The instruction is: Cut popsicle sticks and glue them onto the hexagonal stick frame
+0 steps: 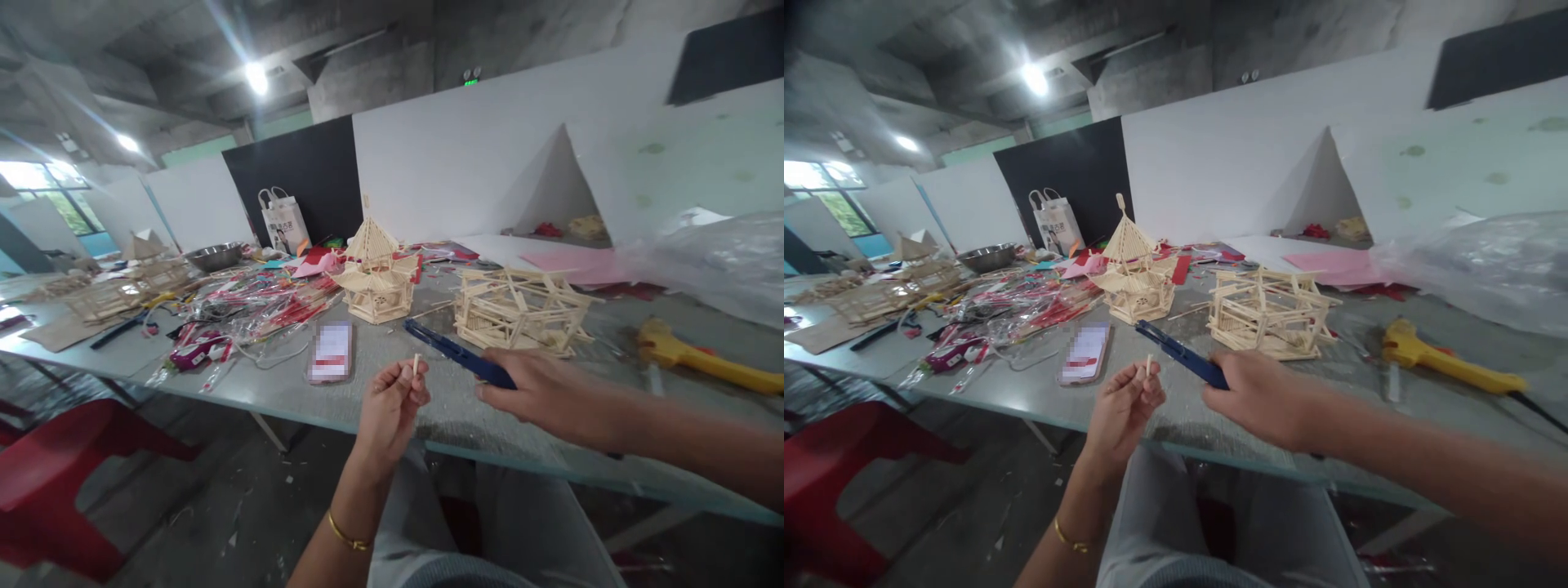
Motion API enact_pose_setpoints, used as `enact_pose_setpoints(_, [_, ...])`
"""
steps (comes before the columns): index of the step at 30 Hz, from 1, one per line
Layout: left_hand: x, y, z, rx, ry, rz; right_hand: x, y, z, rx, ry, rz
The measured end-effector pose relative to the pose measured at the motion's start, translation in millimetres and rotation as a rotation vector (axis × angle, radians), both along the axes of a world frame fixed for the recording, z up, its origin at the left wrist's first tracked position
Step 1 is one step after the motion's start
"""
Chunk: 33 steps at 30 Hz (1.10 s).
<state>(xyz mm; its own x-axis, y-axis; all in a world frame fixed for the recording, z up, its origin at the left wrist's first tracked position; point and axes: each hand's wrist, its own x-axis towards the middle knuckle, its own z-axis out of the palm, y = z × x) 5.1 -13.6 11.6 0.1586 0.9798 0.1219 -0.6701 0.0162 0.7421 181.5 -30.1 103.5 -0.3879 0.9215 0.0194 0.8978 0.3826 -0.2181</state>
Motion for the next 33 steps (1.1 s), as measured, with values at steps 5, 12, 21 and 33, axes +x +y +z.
enact_pose_setpoints(5, [2,-4,0.4,0.011,-0.067,-0.055,0,-5,-2.6,0.121,-0.155,-0.049])
enact_pose_setpoints(12, [3,-7,1.5,0.003,-0.142,-0.114,-1,-8,-13.9,0.142,-0.183,-0.039])
enact_pose_setpoints(21, [2,-8,-0.5,-0.039,-0.196,-0.189,-5,-9,-15.3,0.222,-0.208,-0.014])
enact_pose_setpoints(33, [3,-10,-2.3,-0.094,-0.235,-0.207,-2,-6,-22.6,0.192,-0.201,-0.047])
